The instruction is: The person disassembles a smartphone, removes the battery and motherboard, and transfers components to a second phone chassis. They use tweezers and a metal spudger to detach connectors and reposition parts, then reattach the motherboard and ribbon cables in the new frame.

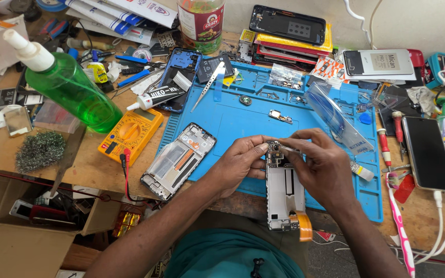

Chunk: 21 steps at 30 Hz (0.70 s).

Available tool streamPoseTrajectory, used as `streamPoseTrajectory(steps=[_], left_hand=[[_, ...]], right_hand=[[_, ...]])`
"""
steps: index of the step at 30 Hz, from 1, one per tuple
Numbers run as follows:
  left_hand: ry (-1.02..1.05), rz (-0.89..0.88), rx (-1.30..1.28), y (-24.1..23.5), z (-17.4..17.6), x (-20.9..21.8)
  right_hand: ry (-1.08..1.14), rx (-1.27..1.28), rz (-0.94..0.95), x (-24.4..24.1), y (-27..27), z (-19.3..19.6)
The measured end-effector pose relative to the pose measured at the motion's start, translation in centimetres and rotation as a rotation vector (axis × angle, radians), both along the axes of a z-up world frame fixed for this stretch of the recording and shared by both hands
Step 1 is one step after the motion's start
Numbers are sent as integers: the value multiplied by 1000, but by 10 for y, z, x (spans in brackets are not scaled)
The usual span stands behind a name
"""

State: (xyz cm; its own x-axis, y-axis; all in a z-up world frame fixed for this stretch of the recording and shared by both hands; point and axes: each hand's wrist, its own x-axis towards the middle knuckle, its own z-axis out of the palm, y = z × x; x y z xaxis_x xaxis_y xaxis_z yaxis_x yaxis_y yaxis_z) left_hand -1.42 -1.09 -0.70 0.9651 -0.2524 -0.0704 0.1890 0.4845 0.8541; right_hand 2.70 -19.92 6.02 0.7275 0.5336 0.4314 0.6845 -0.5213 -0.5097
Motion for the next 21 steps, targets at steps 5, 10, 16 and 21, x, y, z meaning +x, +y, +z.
streamPoseTrajectory(steps=[5, 10, 16, 21], left_hand=[[-8, 5, 8, 1, -4, -1], [-17, 7, 9, 2, -6, -1], [-33, 15, 60, 2, -9, -2], [-27, 10, 61, 2, -11, -1]], right_hand=[[-9, -132, 24, 1, 8, 4], [-102, -237, 48, 0, 10, 5], [-133, -284, 138, 3, 12, 7], [5, -275, 179, 10, 14, 12]])
